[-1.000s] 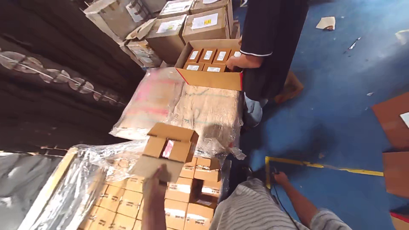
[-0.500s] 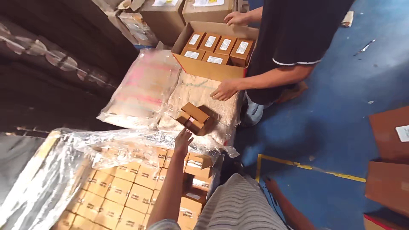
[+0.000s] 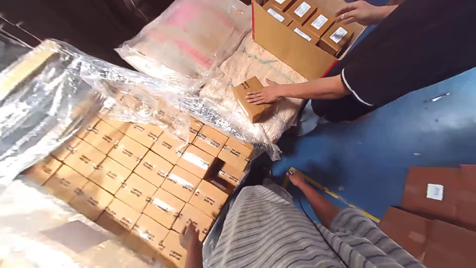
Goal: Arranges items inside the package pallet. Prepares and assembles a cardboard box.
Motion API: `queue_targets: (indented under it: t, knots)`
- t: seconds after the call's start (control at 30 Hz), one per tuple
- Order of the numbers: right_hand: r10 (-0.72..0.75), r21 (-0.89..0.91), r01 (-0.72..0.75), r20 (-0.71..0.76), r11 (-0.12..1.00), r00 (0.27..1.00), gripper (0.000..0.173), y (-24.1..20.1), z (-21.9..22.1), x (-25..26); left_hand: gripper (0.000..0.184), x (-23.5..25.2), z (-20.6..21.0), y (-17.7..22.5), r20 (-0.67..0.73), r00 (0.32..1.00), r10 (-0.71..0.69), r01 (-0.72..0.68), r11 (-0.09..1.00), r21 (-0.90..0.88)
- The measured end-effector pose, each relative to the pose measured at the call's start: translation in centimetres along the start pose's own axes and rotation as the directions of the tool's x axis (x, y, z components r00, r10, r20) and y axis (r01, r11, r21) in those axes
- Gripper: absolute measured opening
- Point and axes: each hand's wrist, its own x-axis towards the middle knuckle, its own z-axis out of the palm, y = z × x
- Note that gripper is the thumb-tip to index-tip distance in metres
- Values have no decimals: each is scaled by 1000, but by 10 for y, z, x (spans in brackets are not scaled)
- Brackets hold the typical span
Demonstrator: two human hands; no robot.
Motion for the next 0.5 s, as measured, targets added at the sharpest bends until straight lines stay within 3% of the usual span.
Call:
queue_targets:
  t: [0.07, 0.1, 0.2, 0.23, 0.3, 0.4, 0.47, 0.5]
  knots:
    - [-26, -19, 26, -8, 999, 1000, 47, -24, 19, -20, 61, 20, -24, -30, 55, 994, -99, 95, 993, 74]
    - [-37, -29, 36, -15, 999, 999, 47, -33, 31, -31, 64, 31, -31, -42, 82, 992, -97, 86, 989, 124]
    - [-95, -156, 98, 25, 983, 995, 51, -57, 88, -70, 75, 48, -66, -93, 120, 989, 87, -114, 964, 238]
    - [-129, -238, 139, 58, 961, 990, 52, -60, 116, -84, 79, 48, -83, -84, 164, 986, -20, -36, 942, 333]
    - [-234, -438, 272, 140, 857, 962, 48, -66, 170, -105, 82, 82, -96, -75, 132, 976, -173, 86, 865, 494]
    - [-275, -728, 424, 324, 538, 905, 43, -92, 232, -151, 97, 137, -94, -85, 32, 990, -134, 99, 857, 505]
    - [-297, -766, 494, 399, 413, 867, 41, -101, 267, -165, 103, 152, -90, -93, -3, 997, -76, 68, 871, 486]
    - [-301, -754, 510, 415, 414, 859, 43, -111, 283, -166, 100, 157, -83, -96, 13, 1000, -12, 4, 865, 502]
